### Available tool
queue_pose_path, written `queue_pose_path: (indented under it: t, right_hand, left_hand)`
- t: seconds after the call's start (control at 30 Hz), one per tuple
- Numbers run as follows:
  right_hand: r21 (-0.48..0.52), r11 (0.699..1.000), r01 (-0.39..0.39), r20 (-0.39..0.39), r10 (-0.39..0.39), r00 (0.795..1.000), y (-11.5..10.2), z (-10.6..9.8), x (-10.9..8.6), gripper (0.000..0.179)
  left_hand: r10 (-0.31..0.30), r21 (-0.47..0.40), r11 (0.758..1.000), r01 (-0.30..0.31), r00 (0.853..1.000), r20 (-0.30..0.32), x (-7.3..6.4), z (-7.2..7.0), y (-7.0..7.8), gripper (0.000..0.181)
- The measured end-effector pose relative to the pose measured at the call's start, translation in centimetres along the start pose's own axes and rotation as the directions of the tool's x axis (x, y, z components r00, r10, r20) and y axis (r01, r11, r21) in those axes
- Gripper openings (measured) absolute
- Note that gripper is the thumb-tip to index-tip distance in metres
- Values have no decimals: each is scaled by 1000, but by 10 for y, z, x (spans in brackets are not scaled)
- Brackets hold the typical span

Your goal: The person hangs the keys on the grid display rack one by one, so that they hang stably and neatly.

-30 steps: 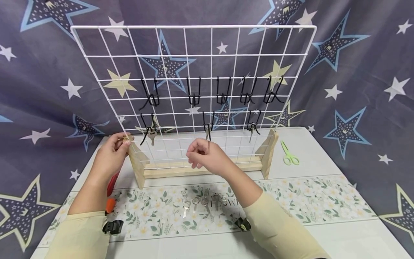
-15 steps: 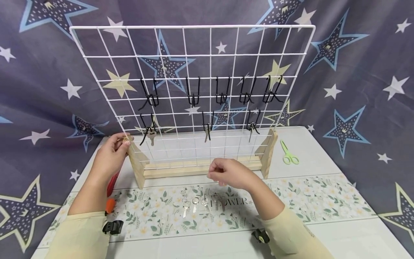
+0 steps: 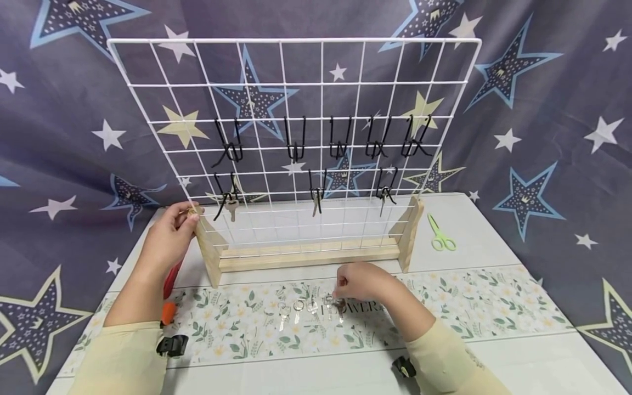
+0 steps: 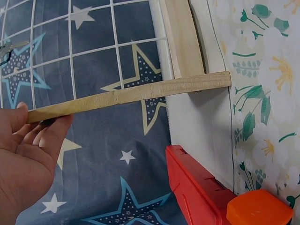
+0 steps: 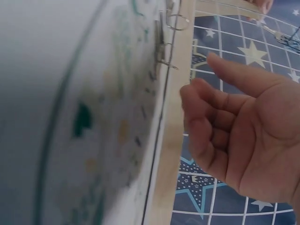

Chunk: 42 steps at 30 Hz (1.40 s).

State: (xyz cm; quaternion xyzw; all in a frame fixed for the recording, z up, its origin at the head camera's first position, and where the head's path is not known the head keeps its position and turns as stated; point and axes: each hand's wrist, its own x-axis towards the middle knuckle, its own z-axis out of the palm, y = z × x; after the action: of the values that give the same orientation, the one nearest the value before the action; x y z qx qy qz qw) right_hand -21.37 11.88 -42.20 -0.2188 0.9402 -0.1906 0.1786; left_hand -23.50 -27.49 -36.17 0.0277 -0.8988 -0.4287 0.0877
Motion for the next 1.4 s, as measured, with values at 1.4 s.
queue_pose_path:
  t: [1.4]
  right_hand:
    - [-101,991,93,-54,-99,994,-5,-2,-5,17]
  left_hand:
    - [4,3,1000,-4,1000,-8,-2,0,1,53]
